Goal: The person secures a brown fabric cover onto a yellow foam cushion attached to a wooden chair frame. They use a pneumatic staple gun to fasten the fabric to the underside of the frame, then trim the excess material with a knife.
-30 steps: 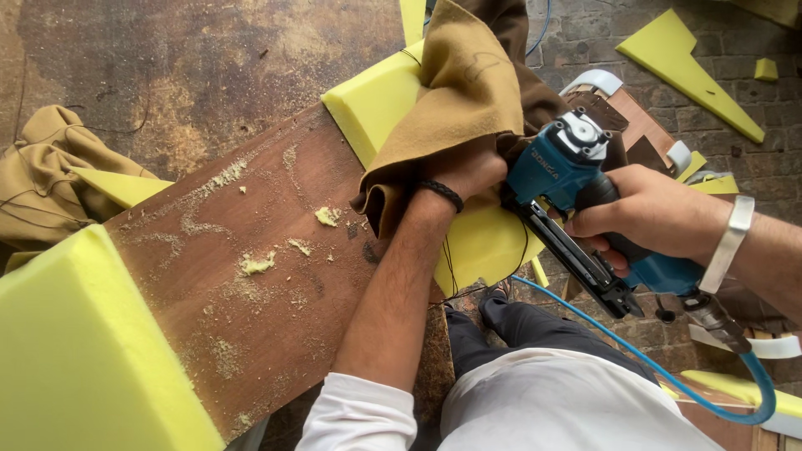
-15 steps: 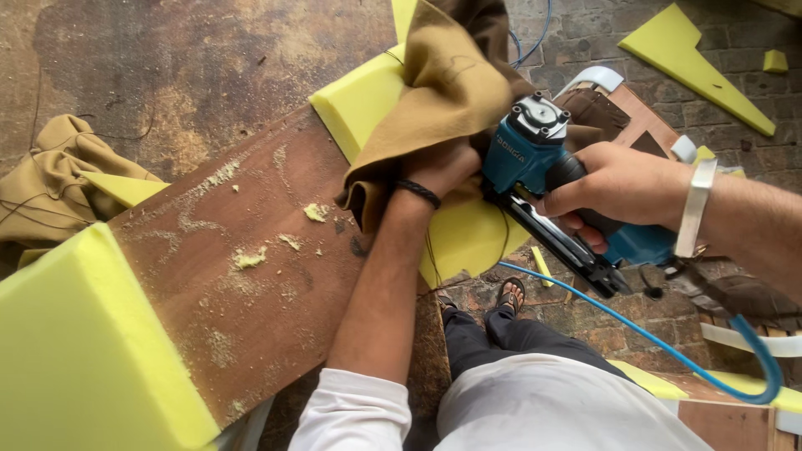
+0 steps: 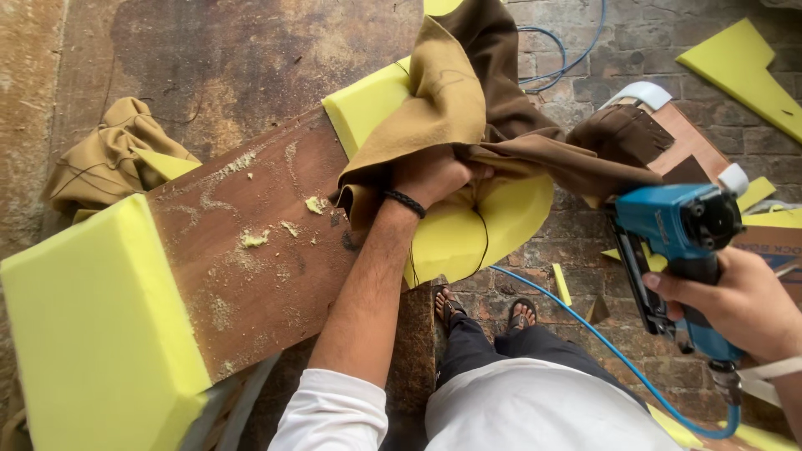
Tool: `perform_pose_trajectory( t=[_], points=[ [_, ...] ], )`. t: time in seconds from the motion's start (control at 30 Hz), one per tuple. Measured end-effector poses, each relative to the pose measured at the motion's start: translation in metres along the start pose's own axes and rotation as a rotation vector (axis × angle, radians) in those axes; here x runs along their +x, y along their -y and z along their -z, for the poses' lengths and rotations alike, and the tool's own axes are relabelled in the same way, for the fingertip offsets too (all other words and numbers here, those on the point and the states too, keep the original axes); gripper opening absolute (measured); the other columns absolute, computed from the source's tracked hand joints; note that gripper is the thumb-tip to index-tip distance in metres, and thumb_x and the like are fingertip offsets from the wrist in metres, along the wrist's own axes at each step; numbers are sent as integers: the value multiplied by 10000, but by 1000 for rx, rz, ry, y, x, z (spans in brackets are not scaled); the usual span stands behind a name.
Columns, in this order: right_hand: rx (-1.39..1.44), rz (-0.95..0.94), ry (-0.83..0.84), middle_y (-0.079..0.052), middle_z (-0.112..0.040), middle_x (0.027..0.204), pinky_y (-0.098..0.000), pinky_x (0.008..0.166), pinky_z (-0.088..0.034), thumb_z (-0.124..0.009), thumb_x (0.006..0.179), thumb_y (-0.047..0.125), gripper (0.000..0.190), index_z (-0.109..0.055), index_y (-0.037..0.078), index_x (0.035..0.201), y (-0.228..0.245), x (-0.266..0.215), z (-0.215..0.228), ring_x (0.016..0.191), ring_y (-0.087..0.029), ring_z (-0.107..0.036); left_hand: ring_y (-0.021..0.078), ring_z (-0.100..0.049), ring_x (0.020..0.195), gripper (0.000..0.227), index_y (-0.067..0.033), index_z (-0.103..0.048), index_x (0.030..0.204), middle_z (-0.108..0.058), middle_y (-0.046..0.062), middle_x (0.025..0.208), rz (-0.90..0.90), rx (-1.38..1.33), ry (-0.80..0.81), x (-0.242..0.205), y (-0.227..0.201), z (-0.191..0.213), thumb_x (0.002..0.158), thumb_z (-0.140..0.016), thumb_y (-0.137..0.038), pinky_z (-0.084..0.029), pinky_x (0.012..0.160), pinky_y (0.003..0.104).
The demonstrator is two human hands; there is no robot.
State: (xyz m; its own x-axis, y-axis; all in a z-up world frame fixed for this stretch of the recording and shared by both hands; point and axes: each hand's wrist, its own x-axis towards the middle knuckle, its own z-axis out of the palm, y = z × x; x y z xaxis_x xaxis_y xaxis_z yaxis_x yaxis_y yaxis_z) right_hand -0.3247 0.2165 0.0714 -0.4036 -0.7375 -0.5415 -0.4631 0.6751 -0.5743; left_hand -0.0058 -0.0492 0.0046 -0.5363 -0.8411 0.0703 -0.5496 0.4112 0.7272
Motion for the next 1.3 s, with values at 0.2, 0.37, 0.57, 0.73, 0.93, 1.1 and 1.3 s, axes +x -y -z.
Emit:
perform_pose_trajectory(
  t=[0.2,0.37,0.57,0.73,0.93,1.1,1.3],
  points=[
    [-125,19,22,-162,-654,710,-415,583,-530,-848,885,188,251,-715,-24,856,-24,34,27,581,-266,-641,305,-714,999,525,-104,-692,1152,-758,119,1060,-143,15,-158,-3,-10,9,736,-888,-358,-565,875,406],
    [23,211,73,-123,-672,651,-383,564,-494,-808,797,188,221,-700,3,851,-28,112,58,582,-220,-623,352,-680,1069,627,-133,-636,1282,-729,157,1154,-285,169,-306,-2,-28,22,709,-837,-288,-541,920,431],
    [-193,425,227,-119,-690,651,-373,578,-475,-842,782,232,271,-734,-4,860,35,234,94,601,-213,-611,299,-708,913,285,-137,-741,1017,-730,117,940,408,335,-38,-43,-115,33,837,-819,-344,-558,795,431],
    [-343,522,370,-115,-705,654,-367,587,-505,-866,747,300,371,-688,-9,850,99,289,109,607,-204,-644,289,-679,835,299,-120,-781,799,-707,52,776,476,27,-231,-118,-201,-11,612,-611,39,-536,735,395],
    [-603,733,428,-125,-679,718,-392,630,-526,-868,743,359,417,-705,-13,836,205,312,93,623,-234,-670,311,-651,941,321,-115,-817,921,-727,75,927,869,21,-252,-139,-227,-76,647,-689,-8,-514,826,417],
    [-490,828,587,-139,-719,764,-387,647,-520,-796,814,304,363,-715,-13,972,262,320,76,692,-218,-670,179,-775,916,292,-182,-773,1138,-797,14,1083,1250,-233,-428,-139,-239,-51,851,-736,-218,-613,850,347],
    [-666,1034,584,-133,-769,880,-379,787,-547,-783,866,279,528,-661,156,1365,337,335,44,804,-214,-704,389,-471,1359,849,-32,-590,1410,-596,277,1423,507,521,-929,-58,-165,20,622,-850,-214,-409,1099,496]
  ],
)
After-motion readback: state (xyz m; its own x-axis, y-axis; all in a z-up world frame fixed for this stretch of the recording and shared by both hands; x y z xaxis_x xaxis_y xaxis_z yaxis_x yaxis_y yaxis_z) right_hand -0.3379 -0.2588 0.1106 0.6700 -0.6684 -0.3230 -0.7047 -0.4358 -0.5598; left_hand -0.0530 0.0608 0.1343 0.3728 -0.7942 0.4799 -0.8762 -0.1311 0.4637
